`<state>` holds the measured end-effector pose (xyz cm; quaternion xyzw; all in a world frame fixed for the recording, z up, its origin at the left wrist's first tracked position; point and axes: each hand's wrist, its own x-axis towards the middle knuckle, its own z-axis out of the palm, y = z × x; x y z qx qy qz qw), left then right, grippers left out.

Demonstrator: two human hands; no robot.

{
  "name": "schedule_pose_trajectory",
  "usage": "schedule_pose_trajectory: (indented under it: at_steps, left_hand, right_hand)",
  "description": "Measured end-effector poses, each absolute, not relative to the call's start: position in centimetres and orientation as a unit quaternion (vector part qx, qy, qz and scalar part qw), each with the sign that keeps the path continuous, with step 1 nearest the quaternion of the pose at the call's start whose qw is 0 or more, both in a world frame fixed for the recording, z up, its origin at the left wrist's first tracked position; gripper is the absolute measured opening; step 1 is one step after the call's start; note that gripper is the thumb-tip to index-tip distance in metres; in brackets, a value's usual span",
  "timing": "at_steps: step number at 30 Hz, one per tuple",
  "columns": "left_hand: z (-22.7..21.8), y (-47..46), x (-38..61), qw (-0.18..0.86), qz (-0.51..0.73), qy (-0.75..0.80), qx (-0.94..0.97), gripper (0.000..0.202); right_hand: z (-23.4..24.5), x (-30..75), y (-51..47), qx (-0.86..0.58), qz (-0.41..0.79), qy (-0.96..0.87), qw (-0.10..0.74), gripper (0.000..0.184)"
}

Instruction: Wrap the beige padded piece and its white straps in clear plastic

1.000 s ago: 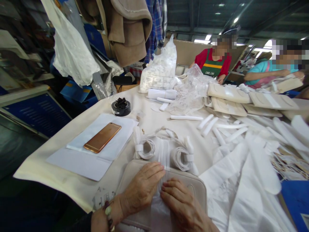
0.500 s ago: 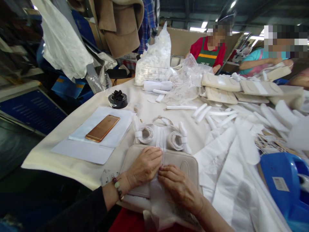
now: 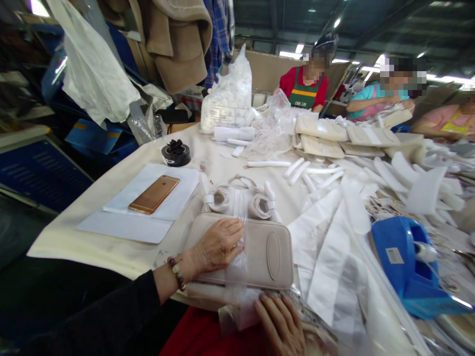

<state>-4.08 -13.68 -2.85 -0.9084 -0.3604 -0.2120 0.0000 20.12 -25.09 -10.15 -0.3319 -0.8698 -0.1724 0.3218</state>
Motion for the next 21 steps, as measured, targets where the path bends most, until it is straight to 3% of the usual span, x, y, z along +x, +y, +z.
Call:
schedule_pose_trajectory:
  at_steps: [7,12,21]
  left_hand:
    - [-2.3,-13.9,-4.3,-0.002,-0.175,-0.372,-0.912,0.044]
    - [-1.6,-13.9,-4.3,0.006,-0.153,-0.374,-0.915,0.044]
    - [-1.7,-14.5,-4.5,0.004,-0.131,-0.358,-0.925,0.062]
  right_hand:
    - [-8.5,15.3,-25.1,-0.252,-0.079,-0.878,0.399,0.035]
    - [-7.0,12.8,-25.1,-0.227,0.013,-0.867,0.443,0.034]
    - [-6.9,13.1,-26.6,-0.275,0.021,-0.828,0.487,0.023]
